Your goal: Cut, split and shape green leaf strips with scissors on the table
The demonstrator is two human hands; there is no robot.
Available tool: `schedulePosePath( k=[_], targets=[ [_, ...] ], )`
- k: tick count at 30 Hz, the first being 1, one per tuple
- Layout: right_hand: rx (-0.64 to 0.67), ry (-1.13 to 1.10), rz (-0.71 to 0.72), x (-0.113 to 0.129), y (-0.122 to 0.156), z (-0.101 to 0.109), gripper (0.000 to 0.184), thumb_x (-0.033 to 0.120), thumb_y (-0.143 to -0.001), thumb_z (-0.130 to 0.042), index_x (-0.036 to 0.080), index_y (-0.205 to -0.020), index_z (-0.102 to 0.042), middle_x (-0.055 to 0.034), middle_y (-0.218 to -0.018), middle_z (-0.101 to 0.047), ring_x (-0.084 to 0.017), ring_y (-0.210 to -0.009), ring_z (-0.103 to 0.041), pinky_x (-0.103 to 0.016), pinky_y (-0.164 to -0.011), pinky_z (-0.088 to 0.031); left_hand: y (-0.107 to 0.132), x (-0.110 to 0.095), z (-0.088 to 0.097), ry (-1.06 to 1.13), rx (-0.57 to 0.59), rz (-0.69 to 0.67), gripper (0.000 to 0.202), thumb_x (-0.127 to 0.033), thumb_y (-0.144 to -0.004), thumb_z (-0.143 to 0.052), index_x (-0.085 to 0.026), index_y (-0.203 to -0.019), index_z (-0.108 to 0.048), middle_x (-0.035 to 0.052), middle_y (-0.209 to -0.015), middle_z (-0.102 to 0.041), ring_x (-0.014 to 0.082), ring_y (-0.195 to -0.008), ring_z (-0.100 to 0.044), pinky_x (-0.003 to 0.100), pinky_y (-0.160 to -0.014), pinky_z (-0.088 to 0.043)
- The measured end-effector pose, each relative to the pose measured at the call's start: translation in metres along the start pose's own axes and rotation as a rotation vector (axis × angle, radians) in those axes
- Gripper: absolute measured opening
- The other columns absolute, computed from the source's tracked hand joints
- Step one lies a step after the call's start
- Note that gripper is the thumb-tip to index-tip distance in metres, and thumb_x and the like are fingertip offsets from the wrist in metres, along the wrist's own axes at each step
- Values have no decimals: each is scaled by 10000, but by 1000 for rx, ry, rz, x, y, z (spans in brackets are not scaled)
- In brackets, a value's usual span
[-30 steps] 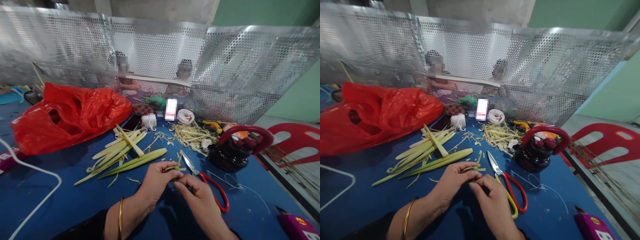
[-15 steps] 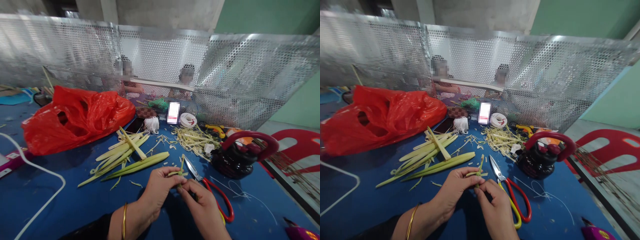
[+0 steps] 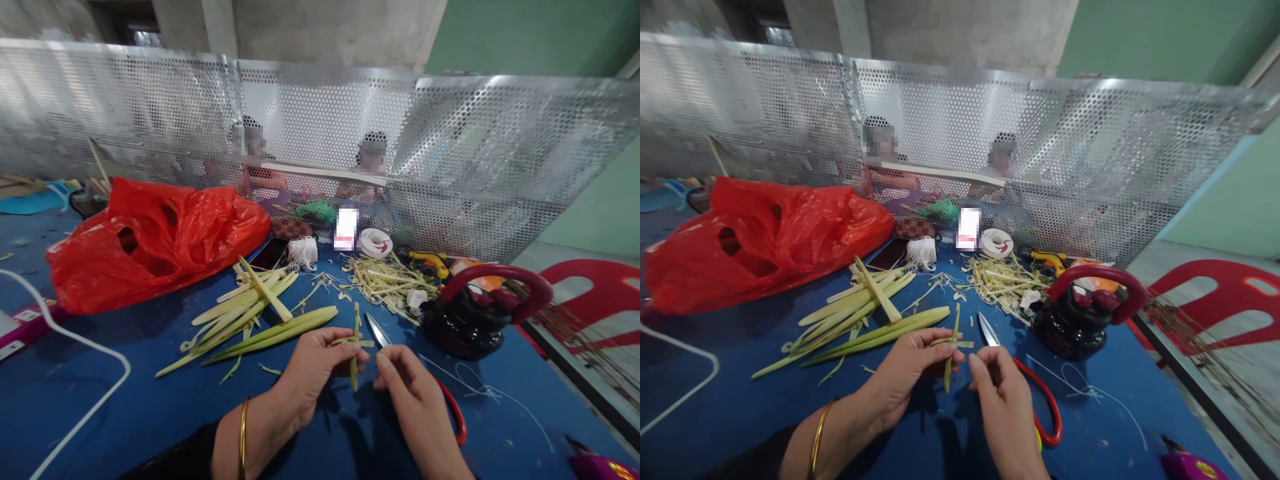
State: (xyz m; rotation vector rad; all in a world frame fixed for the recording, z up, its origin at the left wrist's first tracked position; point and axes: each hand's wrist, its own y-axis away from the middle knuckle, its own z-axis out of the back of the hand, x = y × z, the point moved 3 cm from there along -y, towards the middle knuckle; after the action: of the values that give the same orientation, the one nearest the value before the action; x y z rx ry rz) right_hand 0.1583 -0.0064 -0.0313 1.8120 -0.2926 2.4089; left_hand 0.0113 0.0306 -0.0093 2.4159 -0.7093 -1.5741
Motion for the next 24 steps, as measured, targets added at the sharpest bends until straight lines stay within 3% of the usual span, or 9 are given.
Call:
schedulePosePath(
  k=[3,6,13,18,24],
  targets=[
    [-36,-174,-44,2,-5,2,331,501,-779,-649,197,-906,-608,2,-688,-627,-166,-604,-600,-265,-602,-487,4,1,-4,-32,86,35,266,-203,-613,-764,-116,-852,-688,53,-685,-724,122,-592,-634,238,-624,-482],
    [72,-193,-54,8,-4,-2,277,454,-769,-672,181,-736,-636,-19,-642,-643,-174,-615,-599,-267,-606,-483,5,6,-6,-44,130,48,211,-229,-622,-765,-117,-786,-695,38,-642,-698,118,-590,-625,233,-636,-470],
    [62,62,-19,14,3,1,275,403,-786,-635,181,-626,-626,5,-554,-575,-144,-535,-496,-249,-539,-386,0,11,-2,-146,8,-38,171,-269,-630,-767,-144,-703,-677,10,-530,-635,107,-523,-550,224,-580,-412],
    [68,66,-37,12,1,2,295,417,-794,-623,183,-618,-591,27,-534,-515,-136,-535,-469,-243,-533,-367,1,4,-3,-192,-24,-62,132,-239,-645,-726,-140,-715,-674,7,-532,-645,105,-526,-559,224,-596,-422],
    [9,-168,-90,12,-7,8,300,464,-723,-695,172,-789,-662,2,-685,-601,-159,-655,-534,-262,-632,-426,6,6,-8,-323,134,44,162,-243,-623,-734,-134,-737,-698,-3,-513,-626,109,-479,-558,220,-515,-395]
  ],
)
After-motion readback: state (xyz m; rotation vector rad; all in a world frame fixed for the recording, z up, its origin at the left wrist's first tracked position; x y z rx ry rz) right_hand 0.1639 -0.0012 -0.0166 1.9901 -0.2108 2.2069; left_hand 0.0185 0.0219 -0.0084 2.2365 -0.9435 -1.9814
